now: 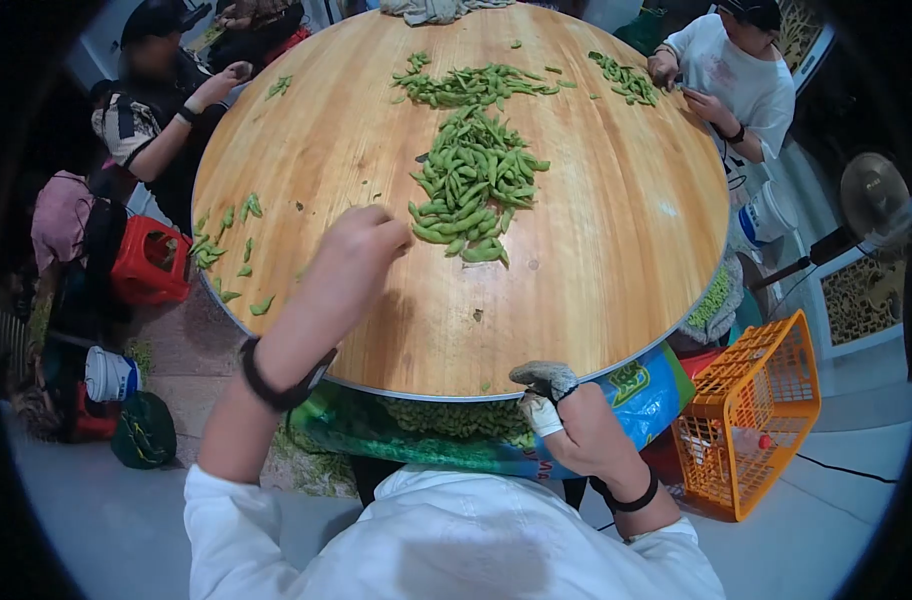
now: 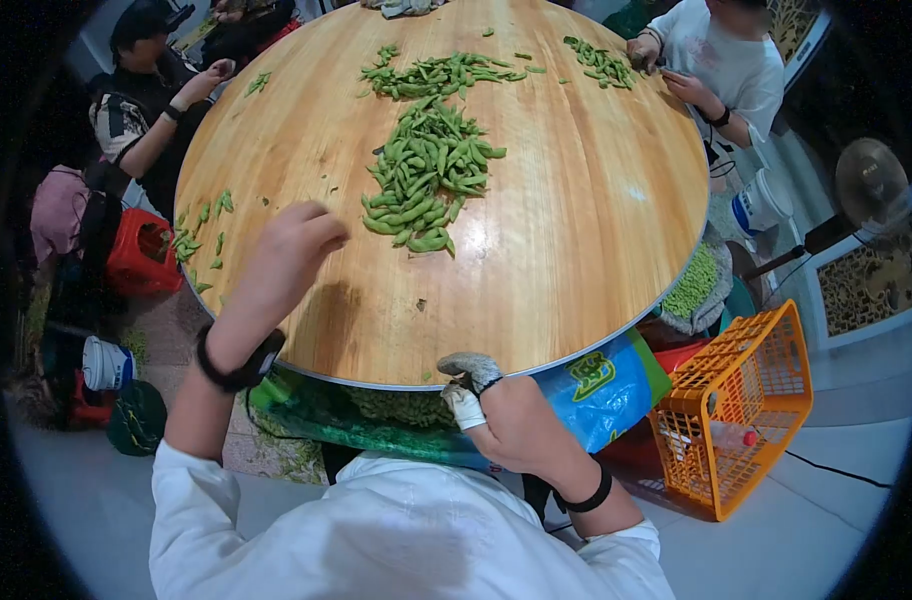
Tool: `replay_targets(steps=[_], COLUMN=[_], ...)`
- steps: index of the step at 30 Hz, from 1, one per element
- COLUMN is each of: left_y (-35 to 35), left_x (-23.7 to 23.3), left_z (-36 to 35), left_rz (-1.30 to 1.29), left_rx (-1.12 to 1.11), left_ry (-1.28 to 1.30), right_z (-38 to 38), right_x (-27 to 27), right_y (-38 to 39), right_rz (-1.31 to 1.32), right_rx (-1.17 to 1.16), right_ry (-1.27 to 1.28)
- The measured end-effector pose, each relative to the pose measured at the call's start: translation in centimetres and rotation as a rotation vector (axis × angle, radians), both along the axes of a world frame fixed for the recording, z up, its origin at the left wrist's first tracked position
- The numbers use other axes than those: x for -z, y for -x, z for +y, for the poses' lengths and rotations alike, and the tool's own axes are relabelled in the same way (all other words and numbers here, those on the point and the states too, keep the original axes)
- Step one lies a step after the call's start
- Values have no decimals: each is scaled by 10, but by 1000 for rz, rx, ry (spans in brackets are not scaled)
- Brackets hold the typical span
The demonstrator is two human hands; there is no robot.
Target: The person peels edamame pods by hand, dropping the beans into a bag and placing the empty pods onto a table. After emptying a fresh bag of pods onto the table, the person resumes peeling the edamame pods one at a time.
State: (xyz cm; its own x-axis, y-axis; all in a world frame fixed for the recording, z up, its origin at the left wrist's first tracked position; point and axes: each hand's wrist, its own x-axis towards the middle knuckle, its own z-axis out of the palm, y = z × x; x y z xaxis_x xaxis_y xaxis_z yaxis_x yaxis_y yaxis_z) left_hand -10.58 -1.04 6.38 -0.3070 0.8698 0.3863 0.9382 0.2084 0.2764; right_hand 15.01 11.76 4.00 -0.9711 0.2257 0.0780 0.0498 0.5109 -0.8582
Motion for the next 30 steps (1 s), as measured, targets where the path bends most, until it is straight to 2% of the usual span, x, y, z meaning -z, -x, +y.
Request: replay_targets(steps=[2,4,6,9,12,15,16,18,19,20,22,23,25,26,28,29,30], left_y=[23,27,27,20,4,-27,-38,-58,-63,-69,-82,-88,-95,-96,-93,-92,-91], left_x=[32,51,54,49,25,6,2,-3,0,4,15,22,36,36,36,37,38], left_z=[27,41,46,36,23,16,13,9,7,6,8,8,8,8,9,9,9], left_rz=[70,108,142,194,87,-324,-332,-813,-964,-969,-1372,-1378,-1686,-1695,-1785,-1791,-1736], left_rx=[130,94,61,43,90,199,208,154,88,89,45,44,63,57,-36,-43,5], left_ry=[35,70,110,37,94,80,80,70,69,70,-248,-248,-432,-437,-406,-415,-436], right_z=[-2,0,1,4,6,8,10,11,12,9,4,3,1,-1,-5,-2,2], right_x=[1,0,-2,0,-12,-13,-11,-1,9,8,7,10,19,20,20,17,13], right_y=[3,3,-1,-2,6,24,29,39,42,42,42,41,39,36,30,27,21], right_rz=[81,160,69,100,111,209,201,260,309,303,277,271,271,261,211,201,68], right_rx=[-8,-13,43,132,175,221,229,153,111,112,144,144,127,123,131,124,107], right_ry=[-57,-119,-79,-42,-87,-113,-116,-76,-73,-73,131,132,205,205,469,468,621])
